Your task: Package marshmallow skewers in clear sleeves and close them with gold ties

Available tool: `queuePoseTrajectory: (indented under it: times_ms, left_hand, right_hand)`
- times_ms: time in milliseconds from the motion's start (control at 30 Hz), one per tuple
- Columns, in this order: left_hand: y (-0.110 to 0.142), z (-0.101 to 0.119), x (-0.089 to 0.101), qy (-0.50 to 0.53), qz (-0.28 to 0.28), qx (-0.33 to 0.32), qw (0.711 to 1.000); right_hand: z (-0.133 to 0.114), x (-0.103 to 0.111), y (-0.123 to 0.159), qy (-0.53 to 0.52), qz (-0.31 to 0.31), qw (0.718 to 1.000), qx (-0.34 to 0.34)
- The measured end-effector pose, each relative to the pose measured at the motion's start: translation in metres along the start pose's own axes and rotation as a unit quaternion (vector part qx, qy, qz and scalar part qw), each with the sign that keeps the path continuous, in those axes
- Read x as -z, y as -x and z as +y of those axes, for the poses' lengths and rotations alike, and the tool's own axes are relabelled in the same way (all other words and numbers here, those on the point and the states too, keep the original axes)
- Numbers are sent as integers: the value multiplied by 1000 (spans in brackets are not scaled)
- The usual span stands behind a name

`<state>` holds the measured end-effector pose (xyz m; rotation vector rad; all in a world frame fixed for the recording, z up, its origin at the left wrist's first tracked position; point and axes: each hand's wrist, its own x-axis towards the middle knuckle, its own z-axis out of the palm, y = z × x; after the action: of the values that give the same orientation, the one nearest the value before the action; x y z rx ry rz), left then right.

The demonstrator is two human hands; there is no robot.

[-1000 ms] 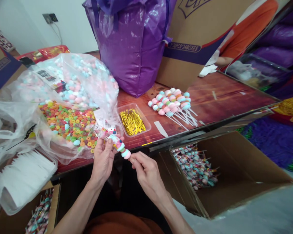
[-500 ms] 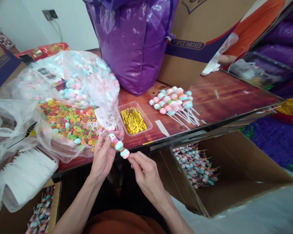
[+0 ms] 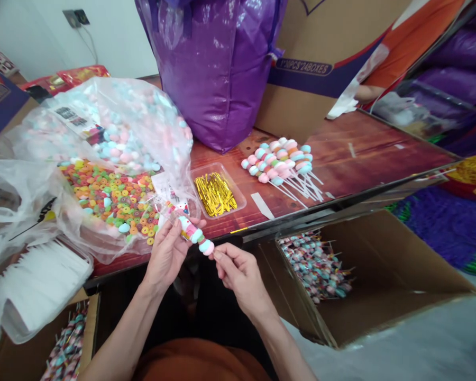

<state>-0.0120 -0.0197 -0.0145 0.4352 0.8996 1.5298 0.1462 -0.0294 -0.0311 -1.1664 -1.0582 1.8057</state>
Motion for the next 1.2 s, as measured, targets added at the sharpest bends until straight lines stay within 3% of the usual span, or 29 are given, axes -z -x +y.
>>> queuePoseTrajectory:
  times_ms: [133,233,367,433,467,500,567,633,700,767,867,1033,1200]
  left_hand:
    - [3,1,-1,-42,-3,-4,999]
    - [5,0,-3,-66,14,-4,998]
    - [9,-3,-6,-52,17,10,998]
    - [10,-5,-7,-45,15,12,999]
    - [11,-5,-7,-42,14,11,999]
    - [11,-5,-7,-39,12,13,999]
    - [12,-5,-6,-27,-1,26,999]
    - [12,-4,-5,-12,-20,45,999]
    - [12,-4,-4,-1,-40,62,997]
    - [12,-3,-4,7,-58,72,996]
    - [10,1,-2,24,-70,74,995]
    - [3,10,4,27,-39,54,997]
    - [-2,11,6,38,17,39,998]
  right_hand:
    - [-7,8,3,185,30,976,114]
    - [-8,5,3,302,35,924,233]
    - [5,-6,-1,385,48,834,393]
    - [13,-10,-2,412,65,802,427]
    - [15,-12,-2,412,69,802,427]
    - [16,-13,-2,400,68,814,416]
    - [14,-16,1,338,52,870,354]
    - [9,-19,4,226,22,944,240]
    - [5,-22,5,80,-12,990,112]
    - [2,-23,4,-48,-30,998,22]
    - [0,-21,3,-111,-31,993,-21]
    - [-7,-11,5,20,-5,999,31]
    - [-15,-8,7,108,-32,992,55]
